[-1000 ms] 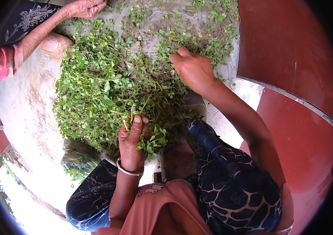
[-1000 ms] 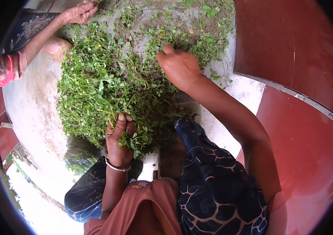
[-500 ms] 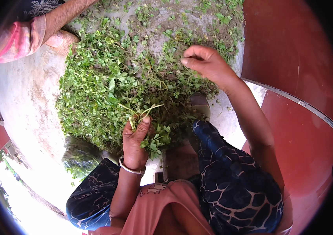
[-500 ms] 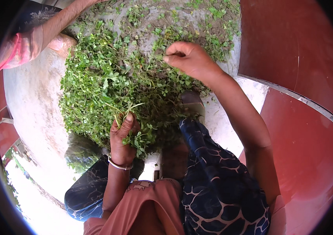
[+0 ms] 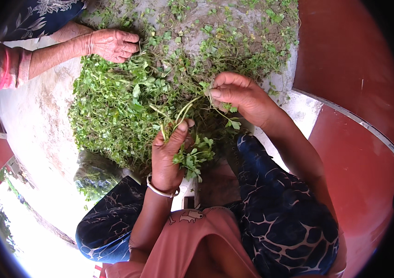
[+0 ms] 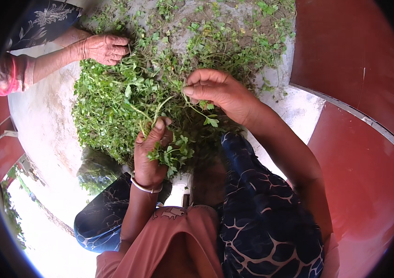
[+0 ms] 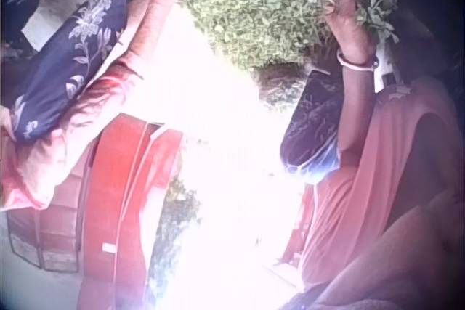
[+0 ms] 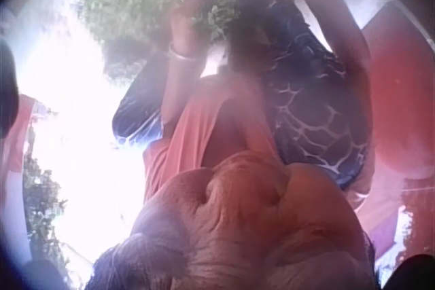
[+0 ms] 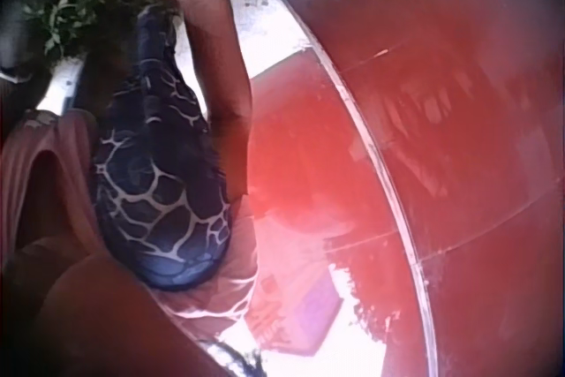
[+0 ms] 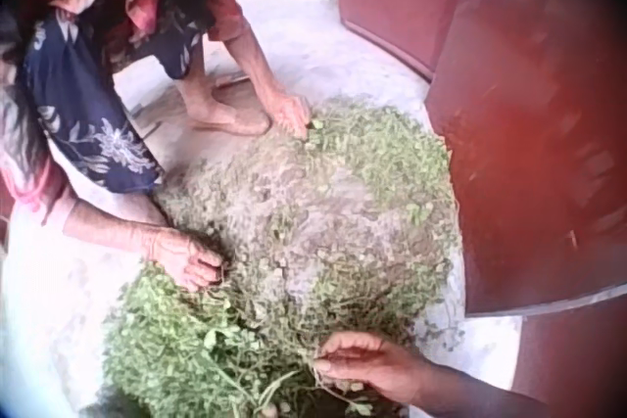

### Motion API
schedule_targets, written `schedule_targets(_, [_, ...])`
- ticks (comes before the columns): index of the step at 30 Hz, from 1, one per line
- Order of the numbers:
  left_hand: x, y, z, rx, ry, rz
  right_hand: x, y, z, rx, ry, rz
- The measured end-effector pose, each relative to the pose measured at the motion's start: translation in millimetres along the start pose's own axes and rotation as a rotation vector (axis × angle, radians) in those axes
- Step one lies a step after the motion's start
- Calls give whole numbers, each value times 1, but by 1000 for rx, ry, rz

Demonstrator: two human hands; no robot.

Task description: The person sits on the floor and sorts through a large pile of green leafy herbs, picking up bunches and separating leaves from stems by hand. The separated leaves are placed into a clear plastic bag, while the stems are set aside on the floor.

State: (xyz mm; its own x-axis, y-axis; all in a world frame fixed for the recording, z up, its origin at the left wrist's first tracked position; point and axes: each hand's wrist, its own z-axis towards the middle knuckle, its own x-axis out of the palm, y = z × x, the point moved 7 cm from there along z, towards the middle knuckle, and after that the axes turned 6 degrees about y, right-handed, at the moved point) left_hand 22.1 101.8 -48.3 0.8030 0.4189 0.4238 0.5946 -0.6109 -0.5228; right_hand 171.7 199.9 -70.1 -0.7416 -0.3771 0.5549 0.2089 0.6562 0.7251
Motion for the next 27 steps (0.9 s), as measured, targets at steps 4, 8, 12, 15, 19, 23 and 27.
schedule_targets(4, [1,11,3,-54,23,-99,15,-11,-5,63,8,38])
schedule_targets(8, [0,23,5,-142,45,-142,17,-20,-8,76,-3,155])
schedule_targets(12, [6,31,2,-206,28,-120,19,-27,-7,73,-28,261])
schedule_targets(15, [13,30,-1,-214,65,-145,20,-38,-7,84,-30,251])
schedule_targets(19, [16,28,0,-193,157,-107,26,-42,-6,79,7,298])
schedule_targets(23, [13,25,-3,-172,39,-81,28,-46,-8,93,-20,348])
schedule_targets(27, [3,18,3,-15,87,188,28,-49,-18,155,119,39])
